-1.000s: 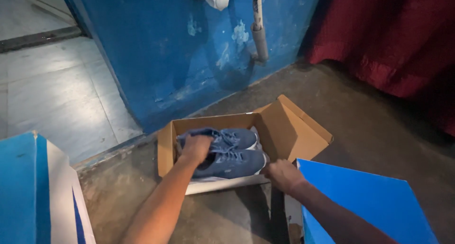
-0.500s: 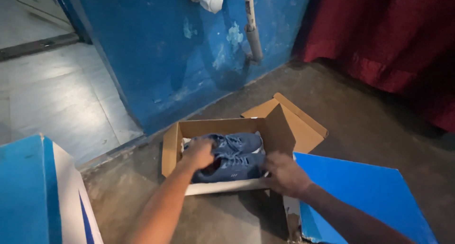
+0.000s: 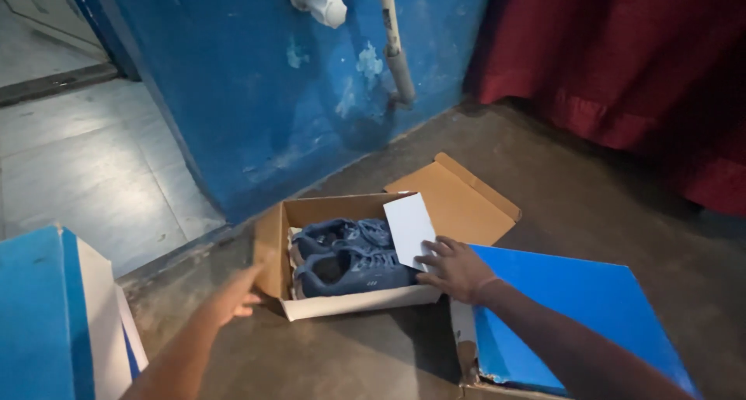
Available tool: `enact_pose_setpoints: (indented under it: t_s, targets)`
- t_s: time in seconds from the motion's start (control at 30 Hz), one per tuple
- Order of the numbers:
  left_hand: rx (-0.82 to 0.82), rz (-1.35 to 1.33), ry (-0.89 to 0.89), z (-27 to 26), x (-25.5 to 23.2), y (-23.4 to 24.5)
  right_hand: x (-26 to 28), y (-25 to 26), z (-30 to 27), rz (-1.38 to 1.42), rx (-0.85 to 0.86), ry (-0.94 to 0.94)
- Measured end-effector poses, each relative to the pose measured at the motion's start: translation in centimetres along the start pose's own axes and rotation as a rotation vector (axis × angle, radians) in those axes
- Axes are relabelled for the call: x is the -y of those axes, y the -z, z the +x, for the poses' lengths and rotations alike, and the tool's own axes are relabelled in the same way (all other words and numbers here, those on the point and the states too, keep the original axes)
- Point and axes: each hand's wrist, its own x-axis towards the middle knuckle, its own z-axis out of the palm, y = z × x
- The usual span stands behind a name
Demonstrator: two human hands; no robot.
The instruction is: Unboxing several new pairs of shoes and organizing them on a storage shelf.
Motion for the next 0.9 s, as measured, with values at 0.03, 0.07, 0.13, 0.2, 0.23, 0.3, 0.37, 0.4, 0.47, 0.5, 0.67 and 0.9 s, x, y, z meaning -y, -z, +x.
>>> enact_pose_setpoints:
  t_s: [0.03, 0.07, 0.13, 0.2, 0.23, 0.3, 0.37, 0.4, 0.47, 0.5, 0.67, 0.9]
  targets:
    - [0.000, 0.000, -0.003, -0.6, -0.9, 0.2, 0.1, 0.6, 0.2, -0.002, -0.003, -0.001]
    - [-0.118, -0.046, -0.103, -1.2, -1.9, 0.5, 0.2, 1.1, 0.5, -0.008, 0.014, -0.020]
    - [-0.238, -0.091, -0.203, -2.3, -3.5, 0.4, 0.7, 2.9, 0.7, -0.011, 0.029, -0.037]
    - [-0.373, -0.188, -0.451, -3.1, -5.2, -0.4, 1.3, 5.6, 0.6, 0.309, 0.120, -0.428]
    - [-0.373, -0.186, -0.453, -3.3, -5.7, -1.5, -0.5, 4.7, 0.5, 0.311, 0.117, -0.428]
    - [-0.205, 0.222, -0.777, -3.4, -6.7, -4.0, -4.1, 2.7, 0.3, 0.336, -0.167, -0.633]
    - [-0.187, 0.352, -0.813, -7.9, -9.4, -7.7, -10.1, -1.3, 0.0, 0.317, -0.213, -0.691]
    - [-0.170, 0.481, -0.846, -10.1, -10.8, -9.6, -13.2, -3.4, -0.1, 0.297, -0.259, -0.747]
    - [-0.232, 0.630, -0.927, -9.7, -11.8, -12.1, -16.7, -4.7, -1.1, 0.404, -0.265, -0.894]
    - [-0.294, 0.774, -1.008, -9.4, -12.1, -13.7, -18.6, -5.5, -1.9, 0.505, -0.270, -1.040]
    - [-0.245, 0.713, -1.055, -8.4, -15.3, -20.7, -21.2, -4.1, -2.0, 0.724, -0.078, -1.231]
    - [-0.189, 0.807, -1.145, -5.0, -14.6, -29.7, -22.5, -7.9, 3.9, 0.245, 0.210, -0.658]
